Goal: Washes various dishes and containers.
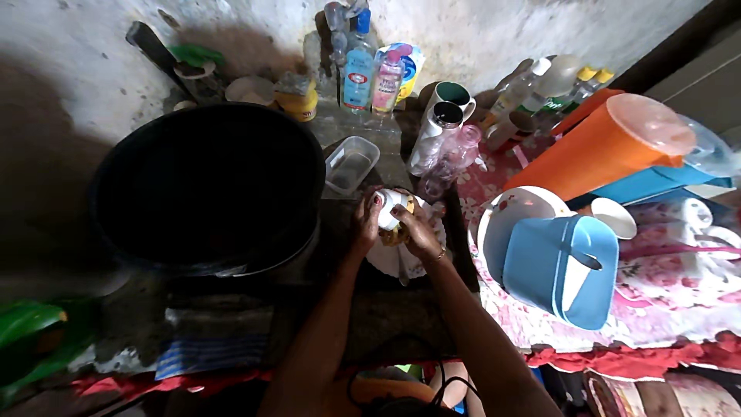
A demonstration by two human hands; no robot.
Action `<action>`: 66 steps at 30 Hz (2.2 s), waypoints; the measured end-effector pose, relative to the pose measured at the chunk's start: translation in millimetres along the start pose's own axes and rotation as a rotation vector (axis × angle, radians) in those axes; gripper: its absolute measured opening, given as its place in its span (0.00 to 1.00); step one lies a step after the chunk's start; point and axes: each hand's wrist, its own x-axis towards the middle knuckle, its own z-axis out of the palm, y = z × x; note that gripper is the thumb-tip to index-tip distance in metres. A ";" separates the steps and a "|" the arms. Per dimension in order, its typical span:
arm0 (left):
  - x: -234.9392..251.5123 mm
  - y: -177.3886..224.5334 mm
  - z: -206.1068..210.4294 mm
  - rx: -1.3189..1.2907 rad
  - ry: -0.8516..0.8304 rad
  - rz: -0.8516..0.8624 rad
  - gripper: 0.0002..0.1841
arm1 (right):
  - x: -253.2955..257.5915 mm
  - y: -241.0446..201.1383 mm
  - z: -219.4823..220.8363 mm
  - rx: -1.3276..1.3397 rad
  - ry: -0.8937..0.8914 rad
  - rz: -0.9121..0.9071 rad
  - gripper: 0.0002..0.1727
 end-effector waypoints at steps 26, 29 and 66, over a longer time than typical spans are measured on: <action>1.2 -14.4 0.5 0.115 -0.194 0.138 0.48 | 7.5 5.0 -10.4 0.171 0.053 0.068 0.29; 2.1 -14.9 0.8 0.127 -0.200 0.133 0.48 | 8.3 5.9 -10.2 0.179 0.057 0.075 0.28; 4.4 -19.7 -0.6 0.066 -0.169 0.014 0.57 | 8.3 22.3 -10.3 0.355 0.084 0.085 0.28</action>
